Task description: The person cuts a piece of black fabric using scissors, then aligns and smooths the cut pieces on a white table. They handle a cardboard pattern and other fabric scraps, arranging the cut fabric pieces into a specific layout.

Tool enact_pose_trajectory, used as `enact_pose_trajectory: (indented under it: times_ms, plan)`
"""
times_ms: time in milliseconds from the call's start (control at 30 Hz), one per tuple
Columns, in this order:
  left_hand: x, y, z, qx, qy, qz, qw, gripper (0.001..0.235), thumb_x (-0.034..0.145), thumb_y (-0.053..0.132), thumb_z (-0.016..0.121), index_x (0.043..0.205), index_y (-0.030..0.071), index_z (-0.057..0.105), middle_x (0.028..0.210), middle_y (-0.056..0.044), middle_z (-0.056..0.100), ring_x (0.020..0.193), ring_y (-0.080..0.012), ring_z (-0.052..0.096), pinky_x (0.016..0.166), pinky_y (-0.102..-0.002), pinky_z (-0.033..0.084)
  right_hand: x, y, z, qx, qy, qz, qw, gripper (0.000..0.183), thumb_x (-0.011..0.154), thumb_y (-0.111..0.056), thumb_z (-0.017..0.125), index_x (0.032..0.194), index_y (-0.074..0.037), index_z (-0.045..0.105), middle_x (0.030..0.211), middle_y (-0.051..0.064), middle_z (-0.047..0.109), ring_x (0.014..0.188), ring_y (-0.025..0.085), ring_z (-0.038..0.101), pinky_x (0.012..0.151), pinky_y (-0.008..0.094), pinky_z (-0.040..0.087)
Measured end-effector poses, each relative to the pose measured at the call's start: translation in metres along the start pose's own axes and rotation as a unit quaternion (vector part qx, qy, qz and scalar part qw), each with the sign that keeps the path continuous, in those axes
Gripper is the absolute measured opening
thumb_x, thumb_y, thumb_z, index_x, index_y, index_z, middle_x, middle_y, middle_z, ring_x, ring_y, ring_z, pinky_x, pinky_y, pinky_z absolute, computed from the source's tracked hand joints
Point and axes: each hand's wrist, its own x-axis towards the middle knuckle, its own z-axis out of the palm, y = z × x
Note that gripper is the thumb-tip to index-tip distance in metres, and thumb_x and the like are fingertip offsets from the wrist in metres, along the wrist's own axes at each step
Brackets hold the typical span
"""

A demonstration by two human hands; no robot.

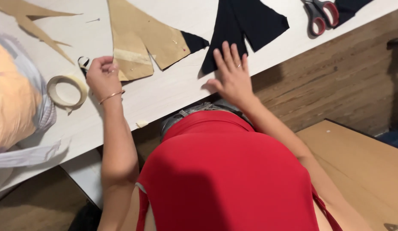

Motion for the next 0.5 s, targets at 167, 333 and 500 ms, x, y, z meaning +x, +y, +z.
enact_pose_trajectory:
  times_ms: [167,333,500]
  plan:
    - [0.014,0.019,-0.028,0.068,-0.014,-0.012,0.997,0.025,0.081,-0.004,0.07,0.095,0.017,0.076,0.08,0.004,0.073,0.071,-0.007,0.066,0.07,-0.025,0.056,0.008,-0.026,-0.013,0.122,-0.05,0.001,0.991,0.09,0.104,-0.071,0.042,0.169,-0.014,0.017,0.174,0.014,0.005,0.162,0.037,0.003,0.125,0.065,0.017]
    - [0.006,0.011,-0.048,0.078,-0.028,-0.013,0.996,0.022,0.083,-0.001,0.072,0.097,0.016,0.076,0.075,0.006,0.067,0.07,-0.0084,0.063,0.073,-0.027,0.053,0.022,0.014,-0.029,0.237,0.126,-0.055,0.962,0.064,0.105,-0.007,0.071,0.16,-0.006,0.037,0.165,0.02,0.038,0.157,0.042,0.029,0.131,0.054,0.028]
    - [-0.002,-0.005,-0.049,0.073,-0.023,0.008,0.997,0.024,0.084,-0.002,0.07,0.098,0.015,0.078,0.082,0.003,0.072,0.072,-0.0086,0.065,0.073,-0.026,0.055,0.03,0.046,-0.019,-0.001,0.042,0.092,0.995,0.089,0.103,-0.084,0.045,0.171,-0.028,0.033,0.171,0.014,0.006,0.157,0.041,0.003,0.124,0.07,0.019]
